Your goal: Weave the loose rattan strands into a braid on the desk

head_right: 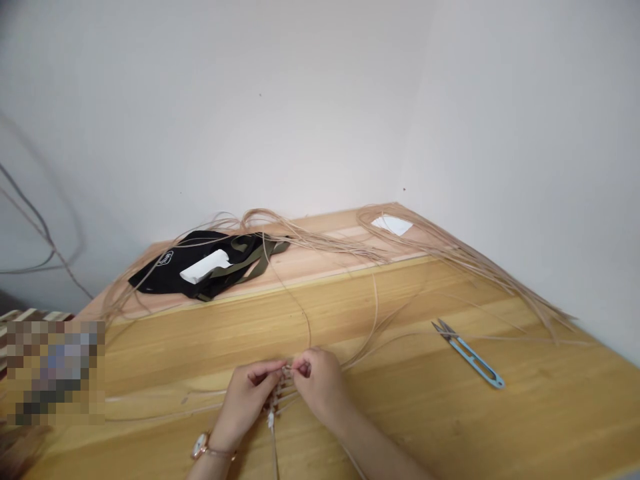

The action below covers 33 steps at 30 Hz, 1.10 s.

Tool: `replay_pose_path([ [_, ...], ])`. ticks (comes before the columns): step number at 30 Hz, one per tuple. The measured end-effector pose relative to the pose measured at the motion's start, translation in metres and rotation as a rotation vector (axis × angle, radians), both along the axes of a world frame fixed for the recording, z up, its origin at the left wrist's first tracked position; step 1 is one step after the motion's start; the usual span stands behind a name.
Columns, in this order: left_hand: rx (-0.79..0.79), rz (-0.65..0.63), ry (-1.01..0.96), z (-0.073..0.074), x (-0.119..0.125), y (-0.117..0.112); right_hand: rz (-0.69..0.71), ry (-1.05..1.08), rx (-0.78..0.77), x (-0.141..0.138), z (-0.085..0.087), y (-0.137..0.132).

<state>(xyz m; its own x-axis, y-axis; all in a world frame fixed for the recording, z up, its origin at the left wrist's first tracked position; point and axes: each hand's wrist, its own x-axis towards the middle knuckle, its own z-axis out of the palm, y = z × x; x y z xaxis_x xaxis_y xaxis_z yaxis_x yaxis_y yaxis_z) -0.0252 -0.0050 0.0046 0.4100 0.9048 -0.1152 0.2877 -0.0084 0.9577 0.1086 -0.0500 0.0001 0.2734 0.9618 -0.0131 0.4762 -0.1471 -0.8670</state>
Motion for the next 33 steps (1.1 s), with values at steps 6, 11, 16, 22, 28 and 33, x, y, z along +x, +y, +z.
replay_pose_path([
  [6, -0.007, -0.019, 0.002, -0.002, -0.001, 0.000, 0.035, -0.044, 0.023, 0.000, 0.002, 0.000],
  [11, -0.024, 0.006, -0.046, 0.000, 0.000, -0.001, 0.029, -0.044, 0.015, -0.001, 0.002, -0.001],
  [16, -0.106, 0.104, -0.088, -0.007, 0.001, 0.000, 0.015, -0.014, 0.006, -0.002, 0.004, -0.002],
  [22, -0.248, 0.175, -0.151, -0.016, 0.000, 0.002, 0.042, -0.053, 0.029, -0.001, 0.011, -0.004],
  [28, -0.321, 0.184, -0.210, 0.001, -0.002, 0.000, 0.055, 0.051, 0.046, 0.001, 0.019, -0.006],
  [33, -0.386, 0.172, -0.239, 0.007, -0.002, 0.001, 0.071, 0.184, 0.029, 0.004, 0.026, -0.006],
])
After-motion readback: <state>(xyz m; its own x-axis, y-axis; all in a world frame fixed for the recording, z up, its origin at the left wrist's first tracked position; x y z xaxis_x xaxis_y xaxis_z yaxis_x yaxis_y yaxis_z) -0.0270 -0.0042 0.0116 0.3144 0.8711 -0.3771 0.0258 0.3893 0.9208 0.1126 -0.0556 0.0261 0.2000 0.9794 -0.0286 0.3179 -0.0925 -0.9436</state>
